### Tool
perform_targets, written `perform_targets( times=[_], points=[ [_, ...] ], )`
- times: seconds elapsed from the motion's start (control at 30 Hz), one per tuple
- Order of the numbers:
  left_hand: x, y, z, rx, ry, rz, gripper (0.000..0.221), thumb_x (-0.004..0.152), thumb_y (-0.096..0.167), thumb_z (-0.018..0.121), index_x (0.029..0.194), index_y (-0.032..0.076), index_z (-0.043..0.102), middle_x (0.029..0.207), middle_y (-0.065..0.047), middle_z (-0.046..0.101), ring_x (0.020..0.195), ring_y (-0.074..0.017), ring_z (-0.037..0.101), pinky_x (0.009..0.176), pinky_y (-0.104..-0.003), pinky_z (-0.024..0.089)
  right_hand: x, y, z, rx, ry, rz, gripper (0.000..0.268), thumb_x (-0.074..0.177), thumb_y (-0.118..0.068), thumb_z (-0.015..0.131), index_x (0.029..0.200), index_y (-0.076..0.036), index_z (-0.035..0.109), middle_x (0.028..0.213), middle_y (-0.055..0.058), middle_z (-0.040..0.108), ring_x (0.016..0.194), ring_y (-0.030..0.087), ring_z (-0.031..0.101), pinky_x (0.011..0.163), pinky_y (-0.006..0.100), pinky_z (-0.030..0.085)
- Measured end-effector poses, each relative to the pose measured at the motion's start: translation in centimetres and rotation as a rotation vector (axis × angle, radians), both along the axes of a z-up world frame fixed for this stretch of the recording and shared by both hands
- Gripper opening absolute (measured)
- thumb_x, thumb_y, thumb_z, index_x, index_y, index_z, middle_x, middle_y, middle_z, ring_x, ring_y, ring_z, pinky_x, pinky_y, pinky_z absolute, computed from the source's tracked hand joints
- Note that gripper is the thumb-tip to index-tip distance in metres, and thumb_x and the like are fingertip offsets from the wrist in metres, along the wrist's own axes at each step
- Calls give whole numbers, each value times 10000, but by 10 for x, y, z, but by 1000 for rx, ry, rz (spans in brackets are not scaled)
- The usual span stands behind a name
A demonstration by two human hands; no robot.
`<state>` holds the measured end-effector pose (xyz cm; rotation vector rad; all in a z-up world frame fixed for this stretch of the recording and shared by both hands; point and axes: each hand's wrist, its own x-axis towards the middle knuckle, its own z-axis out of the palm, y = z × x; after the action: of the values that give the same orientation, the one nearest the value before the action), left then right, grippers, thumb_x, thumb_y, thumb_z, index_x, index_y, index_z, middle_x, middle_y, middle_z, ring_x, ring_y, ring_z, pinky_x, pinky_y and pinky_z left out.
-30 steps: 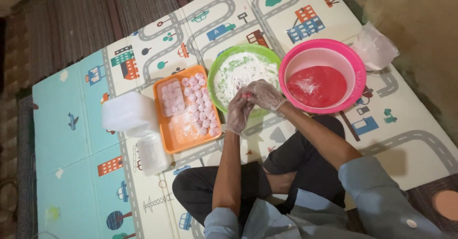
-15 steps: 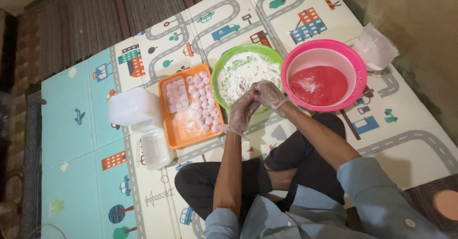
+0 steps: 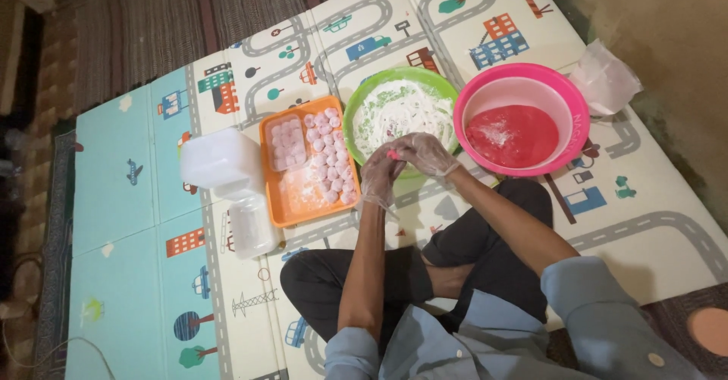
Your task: Manually forming small balls from pink dough, coating them in white powder, and arranging them in a tray.
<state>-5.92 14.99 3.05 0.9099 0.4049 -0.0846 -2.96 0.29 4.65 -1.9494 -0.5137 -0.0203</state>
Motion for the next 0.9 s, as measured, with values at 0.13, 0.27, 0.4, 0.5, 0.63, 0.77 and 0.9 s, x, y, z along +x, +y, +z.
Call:
perform_targets(
  times=[0.13, 0.27, 0.4, 0.5, 0.63, 0.77, 0.9],
  points=[
    [-8, -1, 28, 75, -14, -91, 403, 894, 12, 715, 1293, 53, 684, 1148, -177, 705, 985, -286, 730, 925, -438, 619, 16, 1, -33, -67, -19, 17, 243, 888, -206, 755, 1127, -165, 749, 1042, 131, 710, 1019, 378, 686, 901, 494, 547],
    [-10, 4, 28, -16, -40, -150, 620, 915, -12, 707, 1495, 68, 501, 1223, -217, 656, 1012, -258, 692, 981, -458, 590, 14, 4, -35, -190, -56, 14, 234, 892, -219, 744, 1118, -160, 740, 1012, 129, 714, 1018, 366, 695, 898, 474, 559],
    [15, 16, -54, -13, 1, -205, 628, 802, -82, 642, 1406, 86, 614, 1201, -154, 680, 997, -231, 729, 960, -385, 619, 17, 16, -35, -259, -121, -55, 150, 891, -247, 718, 1019, -168, 726, 908, 109, 716, 946, 359, 700, 866, 473, 565],
    [-11, 0, 10, -93, 5, -169, 482, 946, 94, 646, 1425, 67, 600, 1172, -124, 702, 995, -186, 718, 933, -366, 611, 25, 14, -52, -355, -212, -118, 113, 897, -236, 699, 966, -147, 697, 845, 144, 691, 889, 385, 690, 835, 505, 557],
    [6, 5, -50, -113, -13, -97, 377, 1015, 246, 622, 1357, 86, 642, 1091, -88, 709, 956, -182, 719, 901, -354, 623, 19, 20, -75, -384, -281, -141, 140, 960, -301, 632, 952, -164, 657, 854, 107, 667, 896, 354, 679, 812, 476, 550],
    [-11, 2, 23, -286, -82, 40, 540, 1062, 434, 541, 1464, 75, 557, 1442, -200, 582, 1291, -298, 609, 1074, -406, 521, -8, 38, -80, -293, -328, -84, 120, 916, -297, 673, 970, -192, 695, 923, 89, 689, 945, 338, 670, 818, 470, 554],
    [-12, 8, 9, -227, -113, -7, 683, 1027, 552, 585, 1525, 97, 480, 1509, -251, 477, 1363, -369, 514, 1102, -483, 488, -36, 40, -61, -216, -357, -66, 124, 945, -265, 655, 932, -152, 701, 904, 134, 696, 912, 391, 658, 784, 506, 542]
  ],
)
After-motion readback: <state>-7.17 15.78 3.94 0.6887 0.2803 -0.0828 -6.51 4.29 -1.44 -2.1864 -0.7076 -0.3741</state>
